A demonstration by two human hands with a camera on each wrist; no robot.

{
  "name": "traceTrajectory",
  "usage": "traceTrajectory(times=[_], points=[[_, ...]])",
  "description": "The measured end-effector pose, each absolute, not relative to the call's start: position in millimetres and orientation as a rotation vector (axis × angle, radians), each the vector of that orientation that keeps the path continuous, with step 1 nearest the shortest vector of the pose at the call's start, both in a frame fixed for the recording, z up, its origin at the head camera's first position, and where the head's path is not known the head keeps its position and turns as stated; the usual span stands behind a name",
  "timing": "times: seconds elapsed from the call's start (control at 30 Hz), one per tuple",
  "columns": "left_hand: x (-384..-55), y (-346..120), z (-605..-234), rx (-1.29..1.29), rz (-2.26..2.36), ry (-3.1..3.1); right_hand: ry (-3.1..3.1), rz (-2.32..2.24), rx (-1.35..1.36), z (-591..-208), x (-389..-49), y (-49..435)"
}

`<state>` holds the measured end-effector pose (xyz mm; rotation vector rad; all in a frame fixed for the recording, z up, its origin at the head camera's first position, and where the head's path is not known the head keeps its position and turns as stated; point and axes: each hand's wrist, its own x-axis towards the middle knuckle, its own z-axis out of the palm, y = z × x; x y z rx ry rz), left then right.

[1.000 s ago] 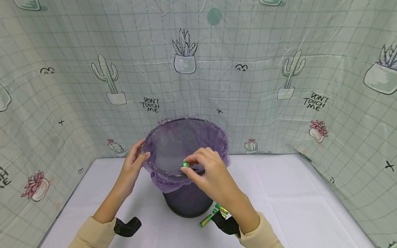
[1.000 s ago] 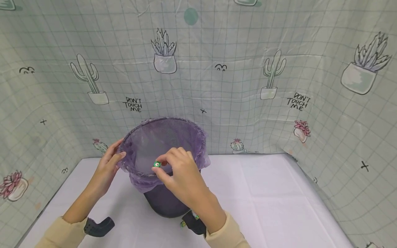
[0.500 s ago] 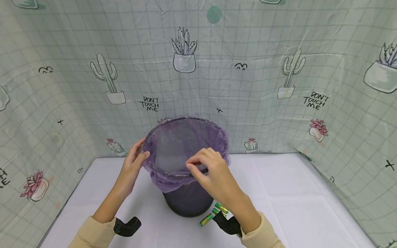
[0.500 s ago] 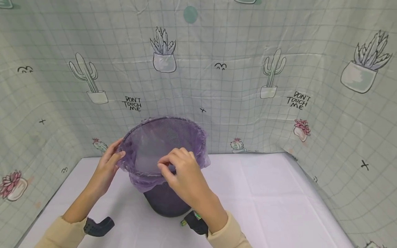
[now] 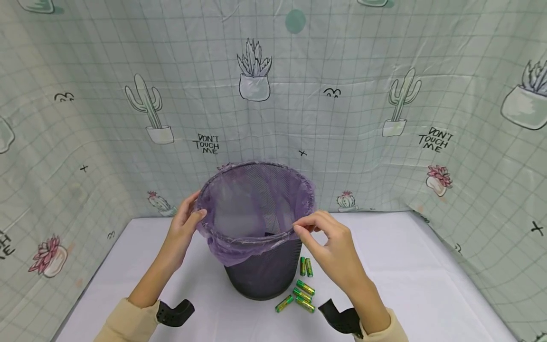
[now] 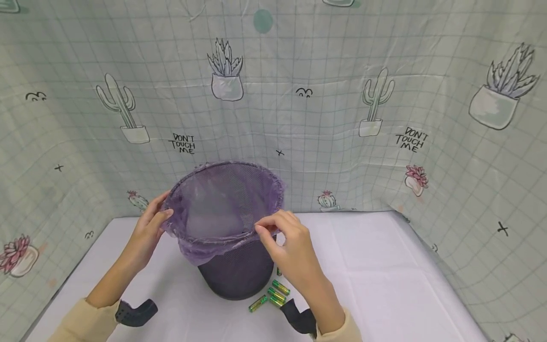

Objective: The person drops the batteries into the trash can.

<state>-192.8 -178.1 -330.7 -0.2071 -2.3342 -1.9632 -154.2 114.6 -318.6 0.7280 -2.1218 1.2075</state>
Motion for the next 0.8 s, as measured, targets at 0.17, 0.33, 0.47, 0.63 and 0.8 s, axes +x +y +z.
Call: traceTrajectory(times=[0.17,0.33,0.47,0.63,0.8], points=[[-192.4,-178.8,-331.5,-0.204,-1.967,-2.338,-2.167,1.211,0.653,-333.0,-152.9,128.4],[-193.2,-178.3,-331.1,-0.208,-1.969,-2.335,-2.241,1.214,0.591,-349.0,-151.9,137.8],[-193.2,-178.4,-331.7,-0.219,-1.972,-2.335,-2.313,1.224,0.544,-363.6,-151.9,143.3],[-192.9,-179.6,-333.0,-0.231,-1.978,-2.339,-2.400,1.245,0.468,-380.9,-152.6,148.1],[-193.2,-180.0,-333.7,-0.224,-1.969,-2.345,-2.504,1.275,0.351,-396.6,-154.2,151.5]])
